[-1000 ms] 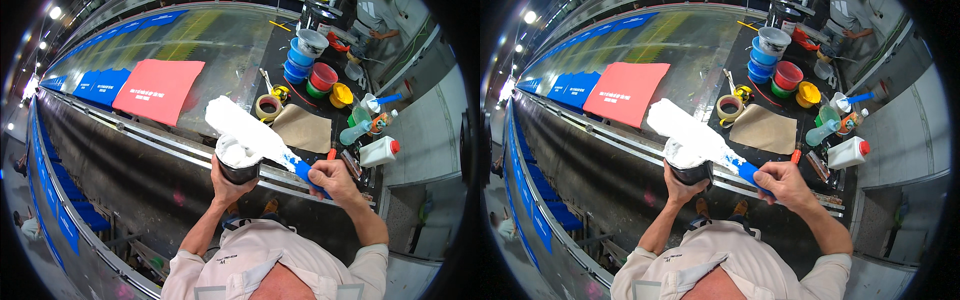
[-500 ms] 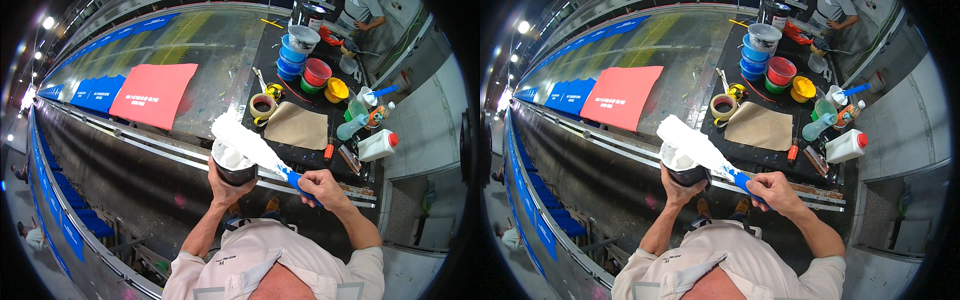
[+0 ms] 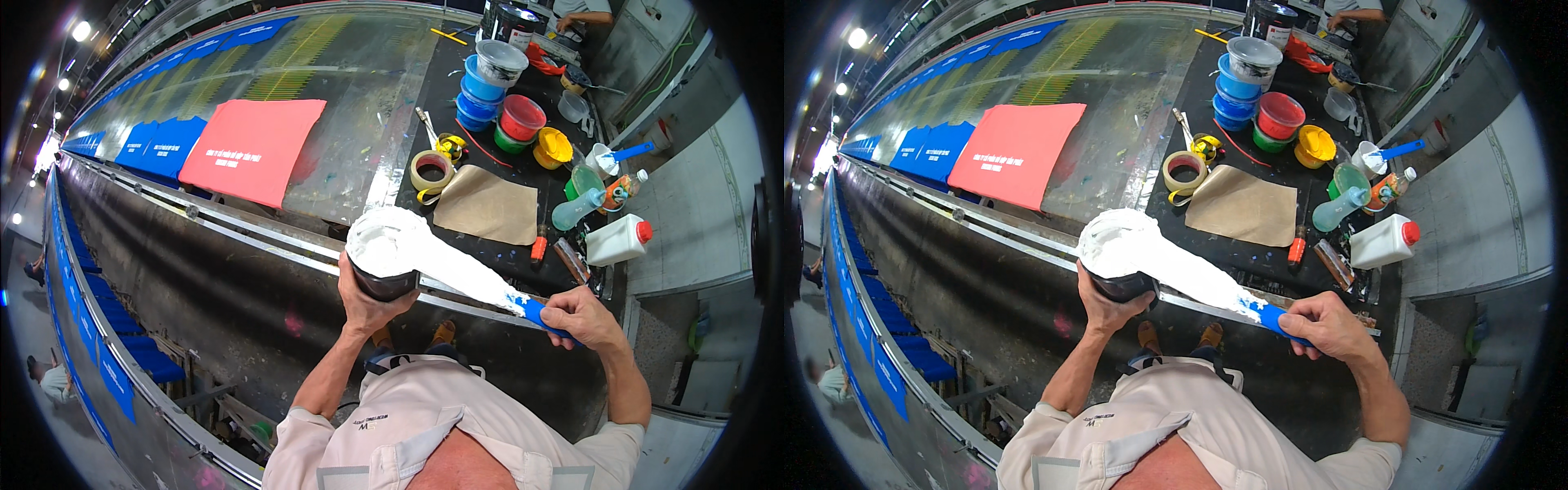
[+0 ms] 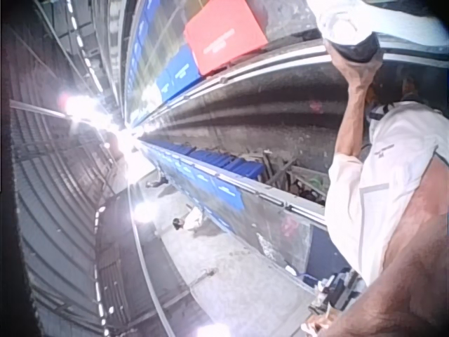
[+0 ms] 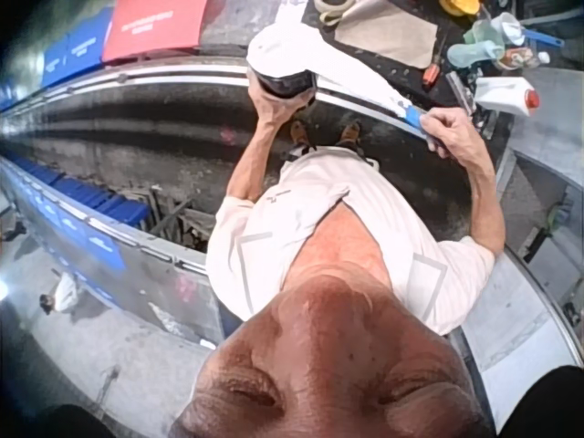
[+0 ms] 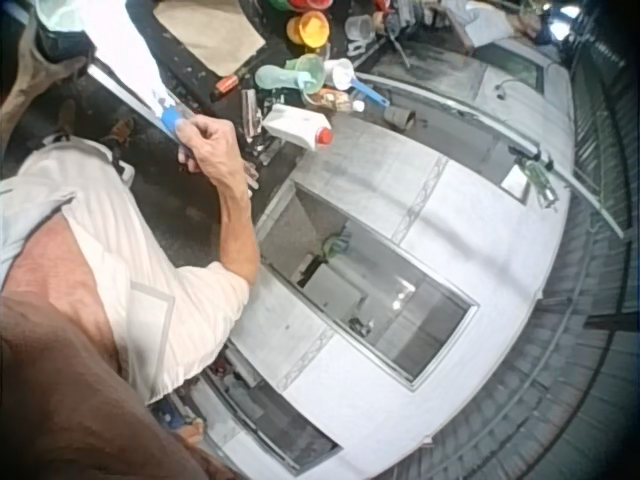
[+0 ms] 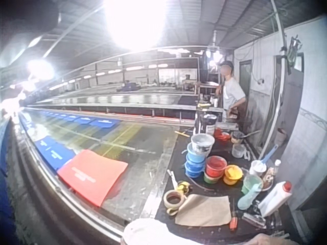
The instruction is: The person stirs a white paste in a black container using a blue spatula. They scrape the sides and bottom to blend the contents, then place the container on the table and walk away.
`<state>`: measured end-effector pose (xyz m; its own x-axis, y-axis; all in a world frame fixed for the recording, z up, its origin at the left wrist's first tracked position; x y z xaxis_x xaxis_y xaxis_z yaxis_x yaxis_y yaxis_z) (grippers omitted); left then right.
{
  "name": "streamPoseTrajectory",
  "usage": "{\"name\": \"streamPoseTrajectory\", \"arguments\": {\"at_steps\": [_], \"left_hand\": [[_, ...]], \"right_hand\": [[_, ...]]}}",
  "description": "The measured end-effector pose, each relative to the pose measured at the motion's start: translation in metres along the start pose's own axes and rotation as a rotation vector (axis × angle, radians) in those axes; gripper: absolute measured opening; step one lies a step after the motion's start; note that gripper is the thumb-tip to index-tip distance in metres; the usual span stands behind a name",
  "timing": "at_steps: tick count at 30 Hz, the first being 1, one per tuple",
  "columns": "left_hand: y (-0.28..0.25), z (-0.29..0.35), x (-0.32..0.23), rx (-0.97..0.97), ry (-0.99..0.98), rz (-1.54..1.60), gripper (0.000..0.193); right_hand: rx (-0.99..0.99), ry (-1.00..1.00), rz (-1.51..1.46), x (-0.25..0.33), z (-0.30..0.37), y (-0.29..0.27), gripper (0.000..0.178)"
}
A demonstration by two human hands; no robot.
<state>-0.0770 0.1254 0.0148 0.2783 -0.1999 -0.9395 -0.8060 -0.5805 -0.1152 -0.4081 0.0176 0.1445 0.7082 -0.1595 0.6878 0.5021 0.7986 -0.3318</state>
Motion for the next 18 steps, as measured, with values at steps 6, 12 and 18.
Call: {"name": "streamPoseTrajectory", "arguments": {"at_steps": [6, 12, 18], "left_hand": [[0.002, 0.002, 0.001, 0.005, -0.056, 0.062, 0.106], [0.004, 0.001, 0.003, 0.021, -0.046, 0.129, 0.108], [0.008, 0.004, 0.008, 0.022, -0.046, 0.132, 0.103]], "right_hand": [[-0.043, 0.047, 0.059, 0.005, 0.018, -0.023, 0.031], [-0.179, -0.072, 0.035, 0.015, 0.035, -0.049, 0.031], [-0.600, -0.601, 0.438, 0.045, 0.005, 0.007, 0.020]]}}
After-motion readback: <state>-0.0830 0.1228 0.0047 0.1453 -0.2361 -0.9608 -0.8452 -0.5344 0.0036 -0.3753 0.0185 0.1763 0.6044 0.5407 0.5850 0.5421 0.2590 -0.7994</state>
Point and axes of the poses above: each hand's wrist, its own z-axis away from the middle knuckle, its own y-axis out of the palm, x = y × z, the point moved 2 cm from there along -z, towards the middle knuckle, and after that the axes turned 7 degrees about z, right-handed, at the moved point
